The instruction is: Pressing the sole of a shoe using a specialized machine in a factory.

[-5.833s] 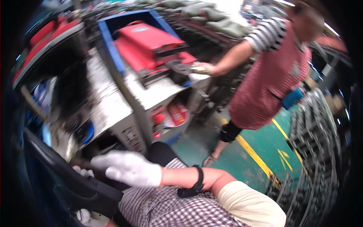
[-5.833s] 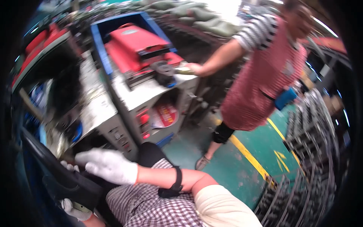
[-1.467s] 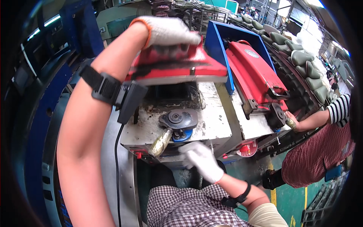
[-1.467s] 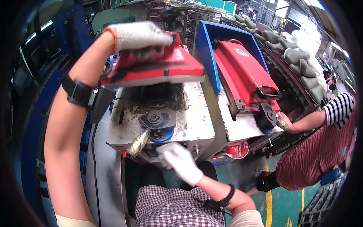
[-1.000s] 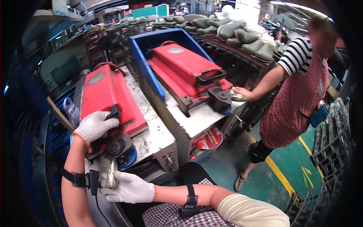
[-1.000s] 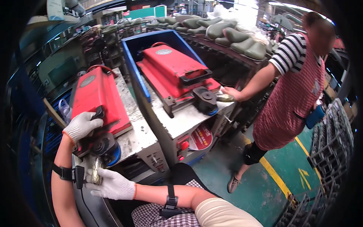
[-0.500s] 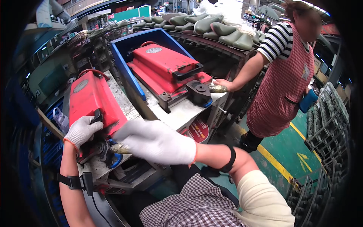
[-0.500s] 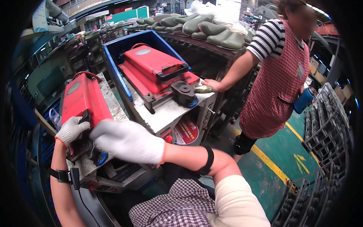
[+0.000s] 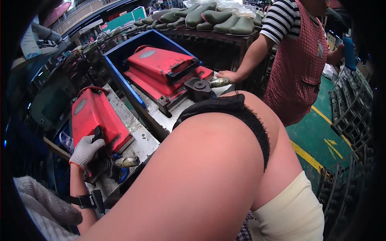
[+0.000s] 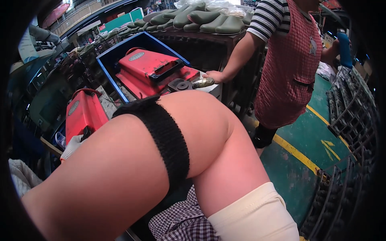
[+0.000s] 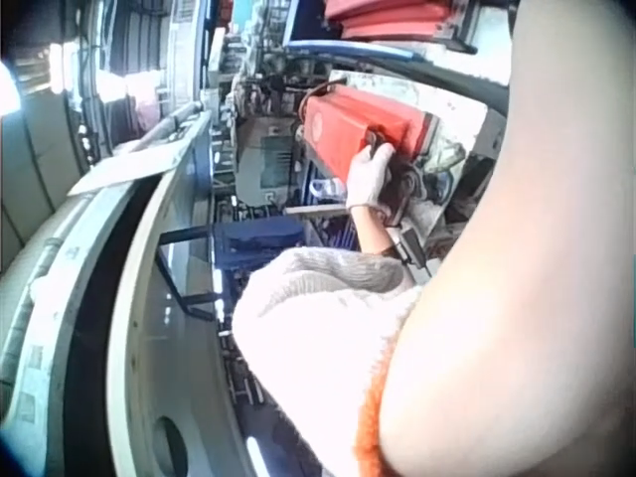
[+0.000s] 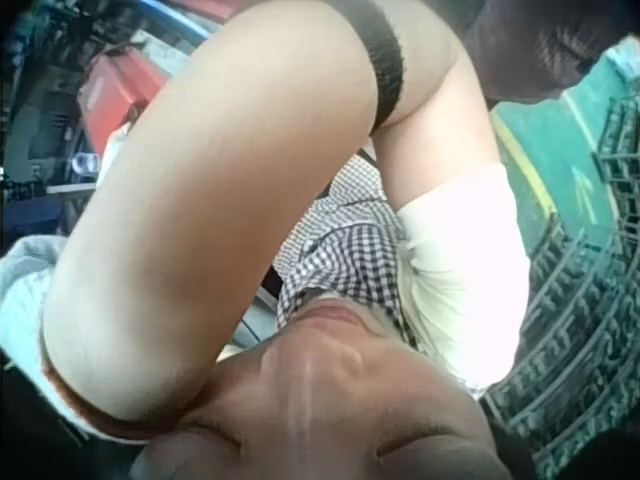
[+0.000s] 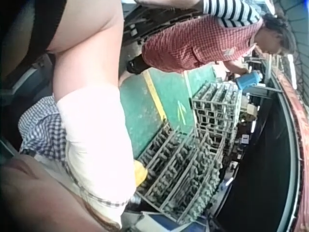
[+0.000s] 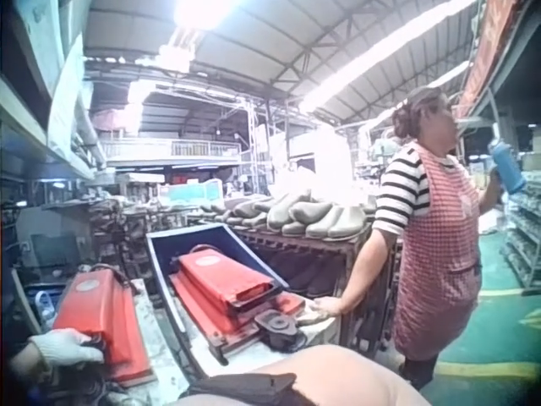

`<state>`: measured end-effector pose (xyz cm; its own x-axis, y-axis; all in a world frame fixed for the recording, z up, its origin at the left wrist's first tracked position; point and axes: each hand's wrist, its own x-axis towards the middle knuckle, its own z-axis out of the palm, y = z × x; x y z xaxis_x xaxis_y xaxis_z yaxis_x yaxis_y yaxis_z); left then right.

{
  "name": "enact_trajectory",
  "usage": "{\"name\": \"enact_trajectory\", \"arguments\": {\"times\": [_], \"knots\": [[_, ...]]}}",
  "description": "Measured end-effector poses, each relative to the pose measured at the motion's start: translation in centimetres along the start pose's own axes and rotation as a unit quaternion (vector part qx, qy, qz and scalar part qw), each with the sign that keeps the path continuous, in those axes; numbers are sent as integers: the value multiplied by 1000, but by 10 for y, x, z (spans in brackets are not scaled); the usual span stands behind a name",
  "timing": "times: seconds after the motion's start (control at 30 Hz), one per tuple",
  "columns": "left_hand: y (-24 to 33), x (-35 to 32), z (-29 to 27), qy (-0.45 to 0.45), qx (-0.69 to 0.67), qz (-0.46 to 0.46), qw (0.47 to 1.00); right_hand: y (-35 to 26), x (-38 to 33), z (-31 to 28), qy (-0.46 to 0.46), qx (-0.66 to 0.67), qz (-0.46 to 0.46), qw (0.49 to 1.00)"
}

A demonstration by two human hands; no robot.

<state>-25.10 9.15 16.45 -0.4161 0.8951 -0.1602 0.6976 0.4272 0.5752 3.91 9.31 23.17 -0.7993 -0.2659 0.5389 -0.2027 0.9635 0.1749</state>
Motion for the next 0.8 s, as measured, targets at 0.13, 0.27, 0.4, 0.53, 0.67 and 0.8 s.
{"name": "enact_trajectory", "arguments": {"times": [0.13,0.27,0.4,0.53,0.67,0.8], "knots": [[-5,16,0,-15,14,18,1000,-6,4,11,-6,-19,-27,999],[-5,20,0,-20,-31,28,999,-12,-5,16,-32,-47,-39,998],[-16,25,0,-4,-39,21,999,-6,-15,17,-55,-91,-66,992],[-34,7,-6,42,23,19,999,31,-36,29,-4,69,54,996],[2,12,6,74,56,11,996,151,-173,35,101,-123,340,927],[-5,16,10,109,-29,10,994,235,-276,39,40,-225,567,792]]}}
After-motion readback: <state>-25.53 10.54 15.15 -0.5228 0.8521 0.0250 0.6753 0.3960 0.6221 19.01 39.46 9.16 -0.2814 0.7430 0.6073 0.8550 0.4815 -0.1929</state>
